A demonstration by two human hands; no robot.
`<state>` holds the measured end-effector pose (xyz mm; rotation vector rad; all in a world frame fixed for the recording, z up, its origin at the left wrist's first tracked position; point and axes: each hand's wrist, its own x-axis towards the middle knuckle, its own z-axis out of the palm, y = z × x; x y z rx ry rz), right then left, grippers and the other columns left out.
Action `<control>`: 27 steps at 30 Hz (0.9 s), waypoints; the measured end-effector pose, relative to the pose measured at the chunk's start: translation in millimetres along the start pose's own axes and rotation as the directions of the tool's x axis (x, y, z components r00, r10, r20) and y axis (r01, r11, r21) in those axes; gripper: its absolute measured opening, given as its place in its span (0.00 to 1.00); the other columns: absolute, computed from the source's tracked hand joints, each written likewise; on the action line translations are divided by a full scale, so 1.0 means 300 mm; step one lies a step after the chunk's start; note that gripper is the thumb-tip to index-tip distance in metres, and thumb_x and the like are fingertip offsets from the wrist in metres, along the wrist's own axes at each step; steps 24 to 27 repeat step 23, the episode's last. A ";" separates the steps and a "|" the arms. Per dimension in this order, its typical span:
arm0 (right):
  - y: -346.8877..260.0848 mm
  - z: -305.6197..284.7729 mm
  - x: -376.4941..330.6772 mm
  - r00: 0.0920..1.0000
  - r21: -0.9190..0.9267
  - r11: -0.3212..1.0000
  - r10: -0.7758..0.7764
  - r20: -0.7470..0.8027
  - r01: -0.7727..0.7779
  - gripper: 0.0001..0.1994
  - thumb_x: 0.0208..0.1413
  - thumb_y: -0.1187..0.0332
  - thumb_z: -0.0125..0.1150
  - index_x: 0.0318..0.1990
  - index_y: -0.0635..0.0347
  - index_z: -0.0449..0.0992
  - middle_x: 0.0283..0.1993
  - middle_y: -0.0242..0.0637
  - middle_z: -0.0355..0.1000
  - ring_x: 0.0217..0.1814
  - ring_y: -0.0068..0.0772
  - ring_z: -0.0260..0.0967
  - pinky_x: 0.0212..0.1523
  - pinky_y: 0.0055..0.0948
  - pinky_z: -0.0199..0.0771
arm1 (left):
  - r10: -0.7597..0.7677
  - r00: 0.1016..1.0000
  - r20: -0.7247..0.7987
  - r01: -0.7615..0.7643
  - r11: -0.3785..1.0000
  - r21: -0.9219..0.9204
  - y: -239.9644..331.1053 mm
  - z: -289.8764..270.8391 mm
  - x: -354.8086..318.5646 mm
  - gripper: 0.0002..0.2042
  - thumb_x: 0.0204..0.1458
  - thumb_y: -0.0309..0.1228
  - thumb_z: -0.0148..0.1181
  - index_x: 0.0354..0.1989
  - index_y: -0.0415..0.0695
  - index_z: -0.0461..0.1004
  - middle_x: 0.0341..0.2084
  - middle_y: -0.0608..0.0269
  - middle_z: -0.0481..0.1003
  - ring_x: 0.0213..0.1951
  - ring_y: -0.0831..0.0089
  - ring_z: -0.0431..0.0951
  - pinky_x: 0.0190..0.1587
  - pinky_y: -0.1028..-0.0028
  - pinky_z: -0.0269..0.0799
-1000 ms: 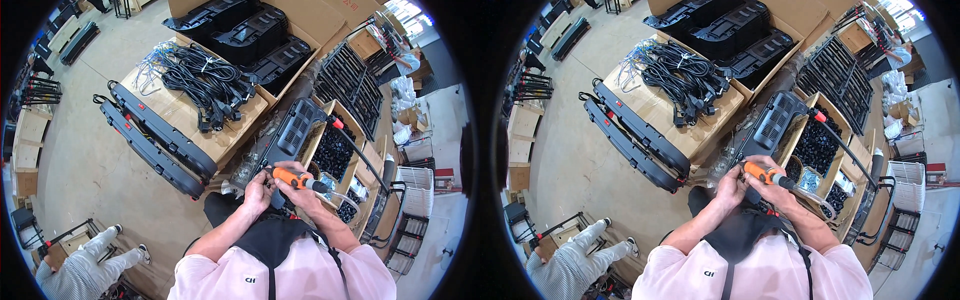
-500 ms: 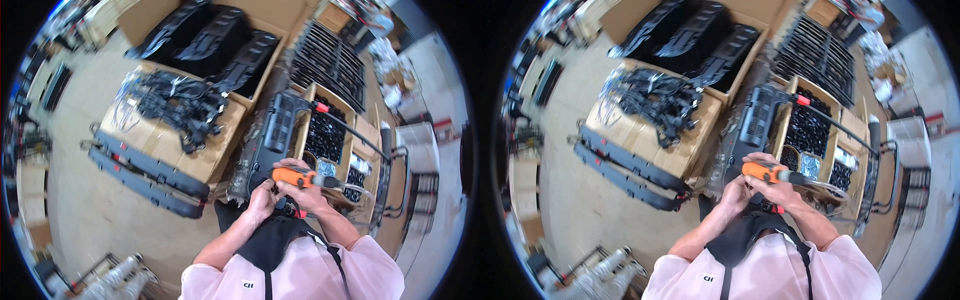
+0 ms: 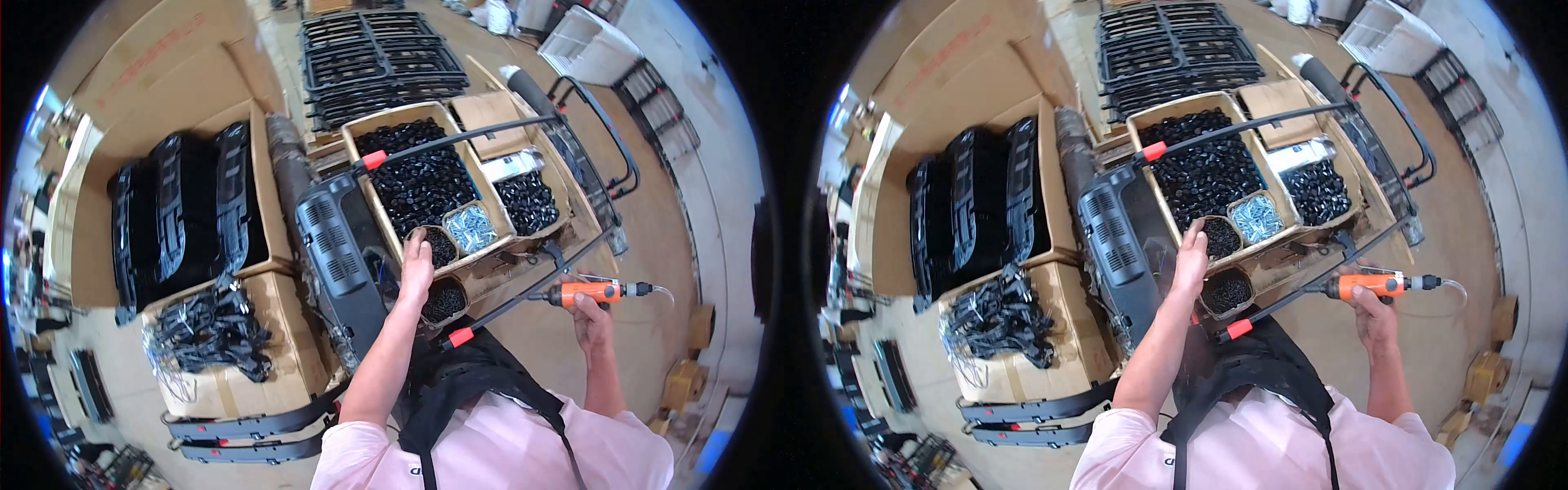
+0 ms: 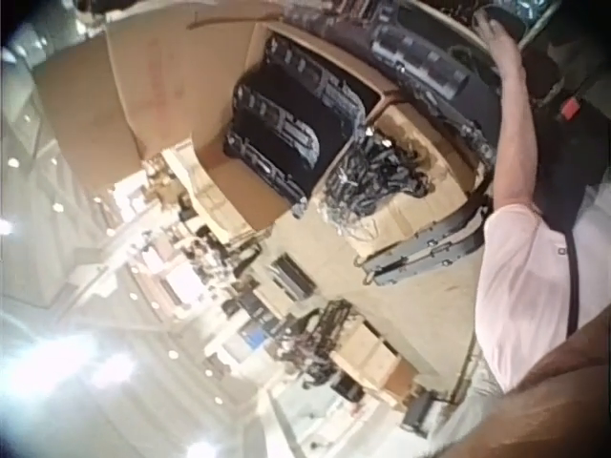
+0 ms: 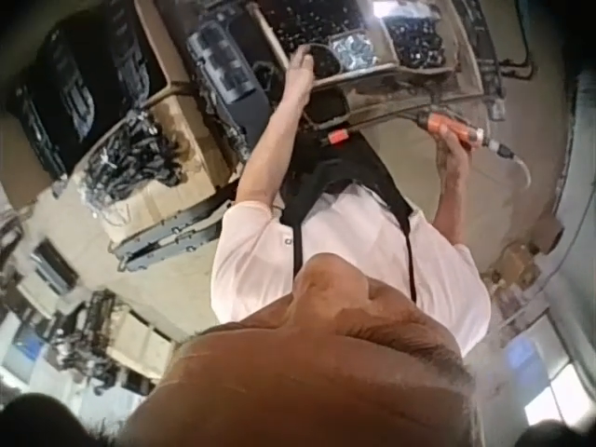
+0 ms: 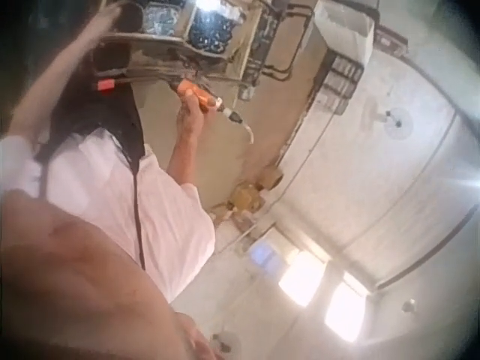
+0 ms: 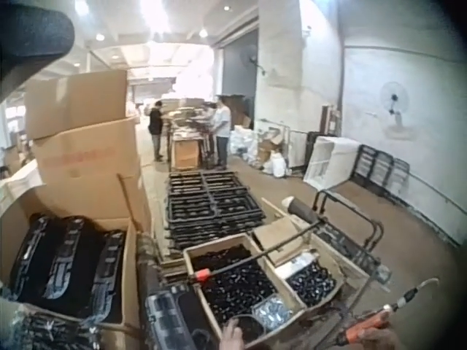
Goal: The recorder is assembling a power tool, specifically connecting wiring and using an electric screwdriver to fasten screws into the housing.
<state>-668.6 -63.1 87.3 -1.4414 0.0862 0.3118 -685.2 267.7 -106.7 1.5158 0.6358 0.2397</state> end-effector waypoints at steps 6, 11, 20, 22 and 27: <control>0.152 -0.337 0.005 0.943 0.098 0.991 0.120 -0.311 -0.094 0.24 0.59 0.64 0.70 0.60 0.56 0.69 0.56 0.46 0.76 0.56 0.39 0.77 0.61 0.49 0.78 | 0.023 0.943 0.332 -0.150 0.919 0.364 0.107 0.060 -0.199 0.15 0.71 0.36 0.47 0.56 0.43 0.76 0.50 0.49 0.80 0.55 0.53 0.81 0.58 0.62 0.74; 0.575 -0.507 0.295 0.799 0.497 0.806 0.513 -0.313 -0.322 0.14 0.62 0.62 0.66 0.52 0.53 0.72 0.49 0.38 0.79 0.52 0.42 0.79 0.58 0.45 0.81 | -0.077 0.889 0.452 -0.294 0.660 0.691 0.020 0.213 -0.428 0.22 0.70 0.46 0.47 0.39 0.39 0.77 0.35 0.40 0.81 0.39 0.42 0.83 0.45 0.47 0.78; 0.884 -0.628 0.512 0.691 0.570 0.605 0.718 -0.087 -0.557 0.10 0.66 0.60 0.57 0.50 0.49 0.72 0.44 0.28 0.76 0.45 0.31 0.76 0.44 0.36 0.78 | -0.449 0.883 0.139 0.014 0.321 0.947 0.095 0.365 -0.405 0.31 0.70 0.56 0.40 0.41 0.40 0.82 0.34 0.37 0.83 0.42 0.42 0.85 0.49 0.48 0.79; 0.964 -0.730 0.538 0.635 0.420 0.605 0.768 -0.083 -0.677 0.11 0.66 0.56 0.57 0.52 0.42 0.74 0.47 0.24 0.77 0.50 0.24 0.74 0.46 0.28 0.68 | -0.423 0.900 0.110 0.022 0.297 0.955 0.087 0.386 -0.414 0.29 0.71 0.55 0.41 0.39 0.43 0.82 0.32 0.40 0.83 0.39 0.43 0.85 0.47 0.48 0.80; 0.974 -0.718 0.568 0.645 0.369 0.606 0.764 -0.023 -0.705 0.13 0.64 0.55 0.60 0.53 0.40 0.74 0.52 0.26 0.78 0.64 0.24 0.70 0.73 0.46 0.59 | -0.388 0.916 0.101 0.014 0.283 0.959 0.081 0.392 -0.402 0.28 0.71 0.54 0.41 0.38 0.46 0.83 0.30 0.42 0.83 0.37 0.43 0.86 0.46 0.47 0.81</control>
